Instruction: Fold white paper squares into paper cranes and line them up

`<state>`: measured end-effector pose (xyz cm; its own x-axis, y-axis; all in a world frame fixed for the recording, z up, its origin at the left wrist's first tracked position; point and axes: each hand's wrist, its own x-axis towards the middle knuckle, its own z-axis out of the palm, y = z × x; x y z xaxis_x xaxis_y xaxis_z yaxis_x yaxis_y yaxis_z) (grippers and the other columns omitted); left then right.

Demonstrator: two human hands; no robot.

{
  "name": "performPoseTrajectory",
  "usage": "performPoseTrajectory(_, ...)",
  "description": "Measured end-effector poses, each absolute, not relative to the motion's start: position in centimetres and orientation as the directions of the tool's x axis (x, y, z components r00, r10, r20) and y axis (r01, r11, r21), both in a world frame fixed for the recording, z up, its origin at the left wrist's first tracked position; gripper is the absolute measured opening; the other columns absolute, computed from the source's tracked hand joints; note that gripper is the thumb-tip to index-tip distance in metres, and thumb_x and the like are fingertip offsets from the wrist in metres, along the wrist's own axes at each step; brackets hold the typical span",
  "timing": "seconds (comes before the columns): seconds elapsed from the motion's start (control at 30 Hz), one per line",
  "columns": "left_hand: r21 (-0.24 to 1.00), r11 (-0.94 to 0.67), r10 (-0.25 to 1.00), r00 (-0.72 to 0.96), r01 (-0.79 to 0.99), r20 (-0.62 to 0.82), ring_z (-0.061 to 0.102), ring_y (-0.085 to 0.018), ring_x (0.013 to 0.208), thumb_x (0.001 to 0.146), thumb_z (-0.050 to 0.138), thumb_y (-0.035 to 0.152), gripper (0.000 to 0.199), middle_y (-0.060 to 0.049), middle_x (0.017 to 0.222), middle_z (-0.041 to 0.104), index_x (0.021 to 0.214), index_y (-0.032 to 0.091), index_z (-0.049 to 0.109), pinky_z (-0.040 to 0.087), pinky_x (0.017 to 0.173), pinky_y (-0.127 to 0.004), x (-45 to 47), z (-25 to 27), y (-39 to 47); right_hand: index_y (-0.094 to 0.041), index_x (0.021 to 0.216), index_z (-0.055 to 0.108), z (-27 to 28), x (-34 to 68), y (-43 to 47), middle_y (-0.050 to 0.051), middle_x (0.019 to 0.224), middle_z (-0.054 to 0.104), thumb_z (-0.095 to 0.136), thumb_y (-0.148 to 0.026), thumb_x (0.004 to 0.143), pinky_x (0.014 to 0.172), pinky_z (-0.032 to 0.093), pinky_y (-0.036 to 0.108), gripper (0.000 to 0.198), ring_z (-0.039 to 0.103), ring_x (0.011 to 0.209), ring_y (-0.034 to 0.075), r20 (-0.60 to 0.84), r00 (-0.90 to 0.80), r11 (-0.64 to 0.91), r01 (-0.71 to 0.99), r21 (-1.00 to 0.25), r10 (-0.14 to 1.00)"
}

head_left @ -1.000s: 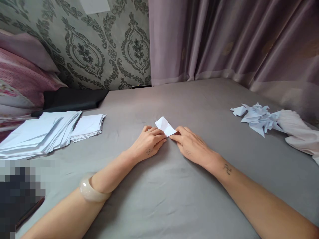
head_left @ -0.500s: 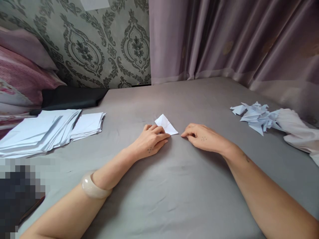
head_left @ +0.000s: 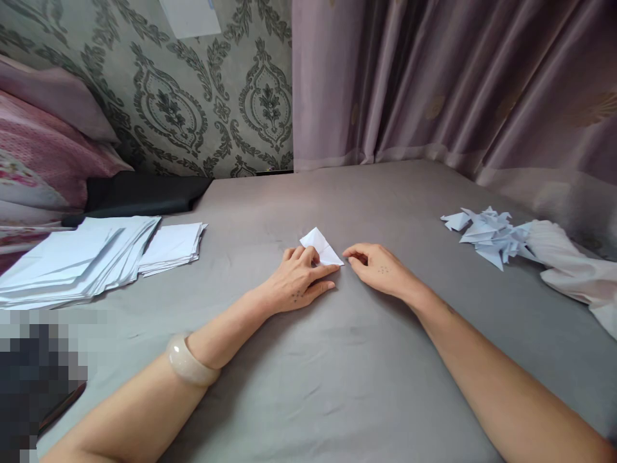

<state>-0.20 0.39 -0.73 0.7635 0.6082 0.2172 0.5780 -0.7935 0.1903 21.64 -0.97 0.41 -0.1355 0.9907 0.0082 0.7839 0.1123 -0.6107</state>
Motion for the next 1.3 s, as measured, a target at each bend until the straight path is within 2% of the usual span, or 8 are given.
performPoseTrajectory(0.2, 0.196, -0.794, 0.607, 0.732, 0.575, 0.311, 0.056, -0.020, 0.095, 0.096, 0.039, 0.039, 0.032, -0.008, 0.107, 0.062, 0.114, 0.025, 0.063, 0.028, 0.095, -0.043, -0.7, -0.9, 0.5, -0.022, 0.096, 0.067, -0.3, 19.3, -1.1, 0.000, 0.080, 0.068, 0.060, -0.035, 0.078, 0.068, 0.044, 0.027, 0.023, 0.059, 0.069, 0.013, 0.069, -0.003, 0.050, 0.724, -0.688, 0.998)
performPoseTrajectory(0.43, 0.186, -0.763, 0.630, 0.650, 0.619, 0.425, 0.058, -0.020, 0.097, 0.093, 0.046, 0.028, 0.022, -0.007, 0.108, 0.064, 0.109, 0.021, 0.059, 0.031, 0.094, -0.040, -0.7, -1.2, 0.8, -0.022, 0.086, 0.068, -0.7, 19.2, -1.0, -0.002, 0.075, 0.064, 0.063, -0.029, 0.079, 0.062, 0.042, 0.024, 0.011, 0.054, 0.062, 0.011, 0.148, -0.087, 0.166, 0.699, -0.696, 0.985)
performPoseTrajectory(0.57, 0.124, -0.599, 0.625, 0.365, 0.791, 0.691, 0.048, -0.028, 0.114, 0.087, 0.057, 0.036, 0.047, -0.017, 0.122, 0.054, 0.127, 0.015, 0.047, 0.030, 0.095, -0.042, -0.9, -0.8, 0.6, -0.021, 0.087, 0.068, -0.5, 18.9, -1.4, 0.003, 0.088, 0.064, 0.051, -0.019, 0.089, 0.071, 0.041, 0.025, 0.017, 0.056, 0.079, 0.014, 0.491, -0.198, 0.427, 0.805, -0.412, 0.848)
performPoseTrajectory(0.67, 0.014, -0.612, 0.564, 0.424, 0.791, 0.709, 0.044, -0.029, 0.120, 0.087, 0.056, 0.030, 0.040, -0.014, 0.127, 0.054, 0.126, 0.020, 0.050, 0.025, 0.098, -0.044, -1.2, -0.4, 0.4, -0.020, 0.092, 0.068, 0.0, 18.9, -1.9, 0.005, 0.093, 0.064, 0.042, -0.012, 0.092, 0.074, 0.038, 0.028, 0.027, 0.052, 0.082, 0.016, 0.611, -0.386, 0.523, 0.851, -0.054, 0.691)
performPoseTrajectory(0.73, -0.042, -0.687, 0.546, 0.553, 0.726, 0.629, 0.046, -0.026, 0.118, 0.090, 0.050, 0.021, 0.024, -0.008, 0.119, 0.061, 0.112, 0.024, 0.059, 0.021, 0.099, -0.044, -1.3, -0.3, 0.3, -0.020, 0.091, 0.067, 0.3, 19.0, -2.1, 0.005, 0.095, 0.064, 0.039, -0.009, 0.092, 0.075, 0.036, 0.029, 0.030, 0.049, 0.080, 0.017, 0.580, -0.485, 0.549, 0.832, 0.076, 0.654)
performPoseTrajectory(0.83, -0.033, -0.775, 0.541, 0.689, 0.631, 0.482, 0.054, -0.021, 0.105, 0.092, 0.041, 0.012, 0.025, -0.003, 0.096, 0.069, 0.091, 0.023, 0.064, 0.020, 0.098, -0.044, -1.3, -0.4, 0.1, -0.019, 0.087, 0.065, 0.7, 19.3, -2.5, 0.006, 0.096, 0.062, 0.037, -0.006, 0.092, 0.074, 0.034, 0.029, 0.031, 0.047, 0.081, 0.017, 0.462, -0.537, 0.549, 0.827, 0.122, 0.706)
performPoseTrajectory(1.1, 0.034, -0.803, 0.560, 0.733, 0.595, 0.387, 0.056, -0.021, 0.094, 0.093, 0.044, 0.024, 0.026, -0.005, 0.084, 0.070, 0.077, 0.019, 0.065, 0.023, 0.096, -0.045, -0.9, -0.4, -0.2, -0.019, 0.081, 0.061, 1.4, 19.6, -3.5, 0.005, 0.088, 0.058, 0.039, -0.007, 0.090, 0.066, 0.032, 0.030, 0.027, 0.048, 0.076, 0.017, 0.208, -0.514, 0.513, 0.856, 0.063, 0.832)
performPoseTrajectory(1.3, 0.087, -0.796, 0.582, 0.717, 0.599, 0.384, 0.056, -0.020, 0.094, 0.095, 0.044, 0.030, 0.028, -0.004, 0.084, 0.070, 0.082, 0.020, 0.066, 0.024, 0.095, -0.044, -0.9, -0.2, -0.4, -0.021, 0.087, 0.062, 1.7, 19.5, -3.7, 0.003, 0.088, 0.059, 0.044, -0.022, 0.094, 0.061, 0.031, 0.027, 0.019, 0.054, 0.077, 0.015, 0.081, -0.405, 0.412, 0.901, -0.133, 0.911)
